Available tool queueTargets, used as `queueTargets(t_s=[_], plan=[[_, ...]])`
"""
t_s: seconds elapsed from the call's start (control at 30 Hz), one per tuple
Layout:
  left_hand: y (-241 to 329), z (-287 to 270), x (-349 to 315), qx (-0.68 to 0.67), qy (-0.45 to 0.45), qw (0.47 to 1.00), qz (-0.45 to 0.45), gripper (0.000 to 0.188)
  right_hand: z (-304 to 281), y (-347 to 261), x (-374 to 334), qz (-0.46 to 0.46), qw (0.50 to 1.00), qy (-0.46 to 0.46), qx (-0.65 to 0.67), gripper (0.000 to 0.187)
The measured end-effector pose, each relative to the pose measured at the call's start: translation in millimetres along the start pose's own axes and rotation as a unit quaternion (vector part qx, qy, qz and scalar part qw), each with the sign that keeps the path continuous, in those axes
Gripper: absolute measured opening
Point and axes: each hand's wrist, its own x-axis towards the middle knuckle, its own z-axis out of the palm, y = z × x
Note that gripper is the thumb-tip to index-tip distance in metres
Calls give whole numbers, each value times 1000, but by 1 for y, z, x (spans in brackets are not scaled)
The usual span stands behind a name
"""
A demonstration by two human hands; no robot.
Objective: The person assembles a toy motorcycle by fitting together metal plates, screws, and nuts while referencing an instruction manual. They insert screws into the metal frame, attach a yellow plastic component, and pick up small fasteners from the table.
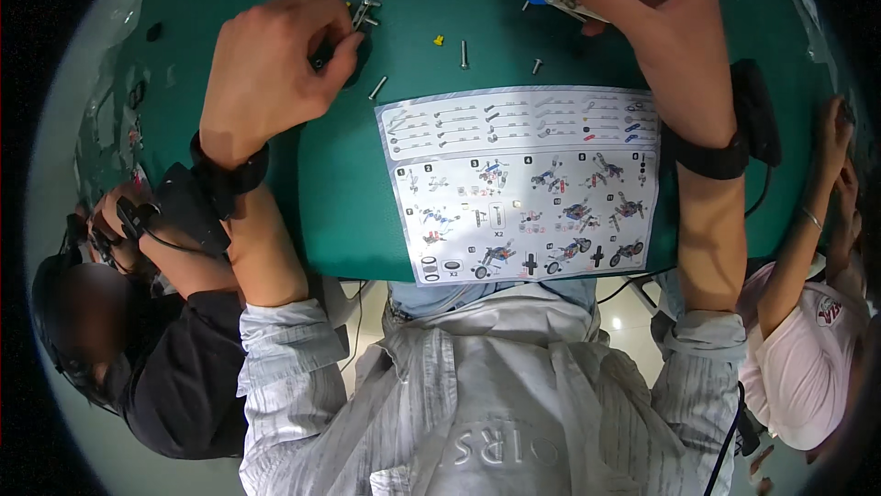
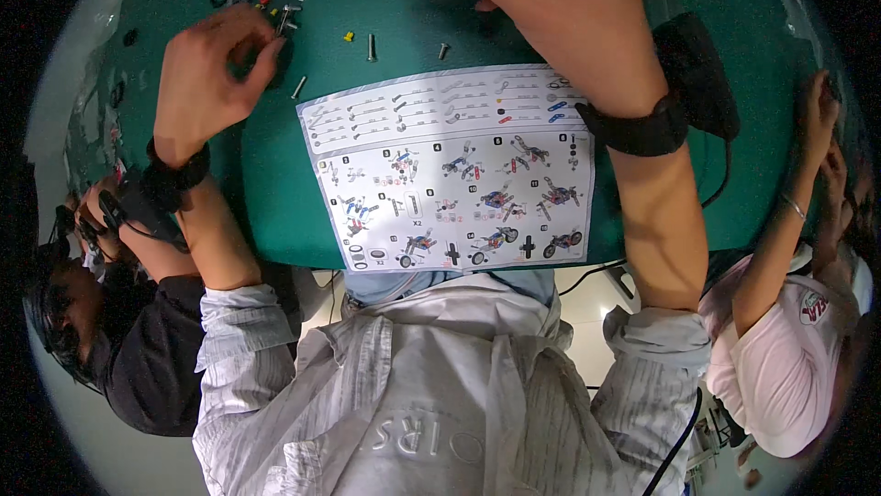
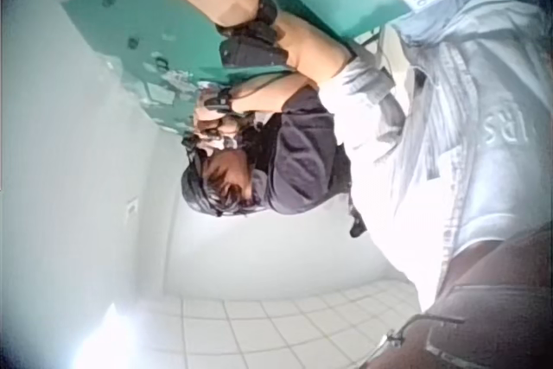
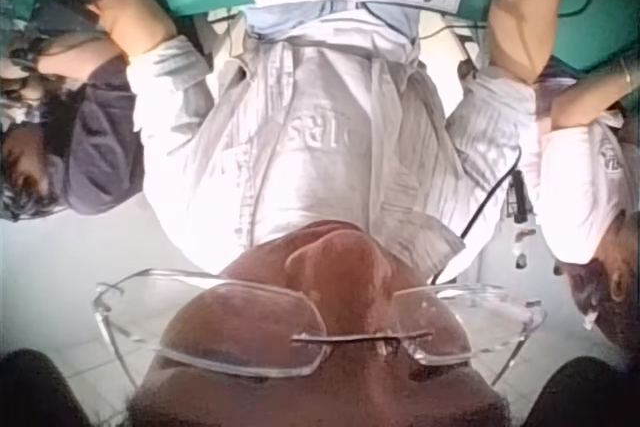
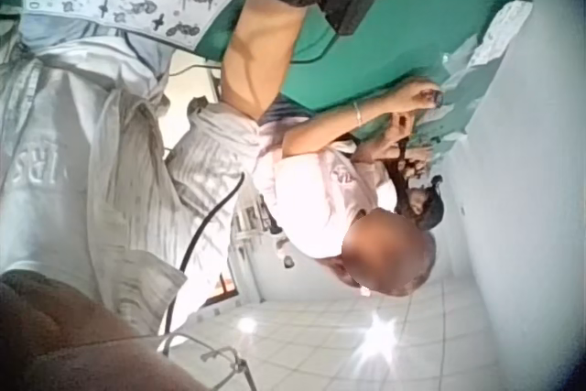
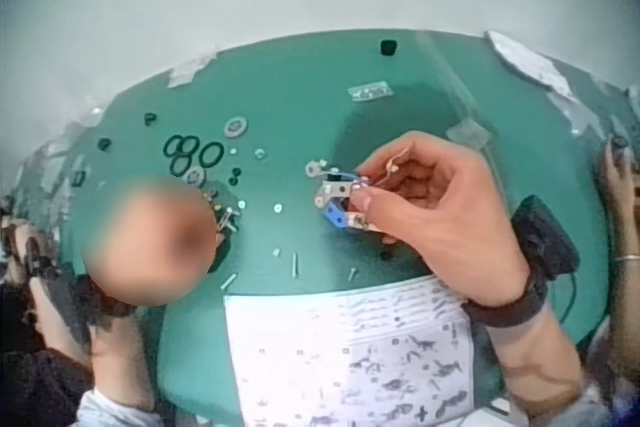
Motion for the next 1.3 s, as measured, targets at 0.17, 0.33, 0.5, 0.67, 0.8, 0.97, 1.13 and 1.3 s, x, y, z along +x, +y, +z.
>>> queueTargets(t_s=[0.17,0.33,0.5,0.67,0.8,0.97,1.13,1.3], plan=[[1,6,2,43,36,998,-1,15,0,0,0,-3,1000,-4,-13,19],[2,7,3,66,53,996,-16,20,-1,0,-1,0,1000,-5,-17,18],[8,1,4,79,47,995,-40,20,1,2,0,-2,1000,-6,-7,18],[1,5,1,56,21,998,-34,18,-2,2,-1,-37,999,-21,-19,18],[1,6,2,40,25,998,-29,18,5,-8,2,48,997,15,-59,18],[3,5,3,47,11,998,-41,17,0,4,0,-10,1000,0,-14,19],[3,6,2,58,17,997,-43,18,1,2,-1,-10,1000,-1,-12,19],[5,6,4,61,36,996,-50,19,1,9,-2,-31,999,9,-17,18]])
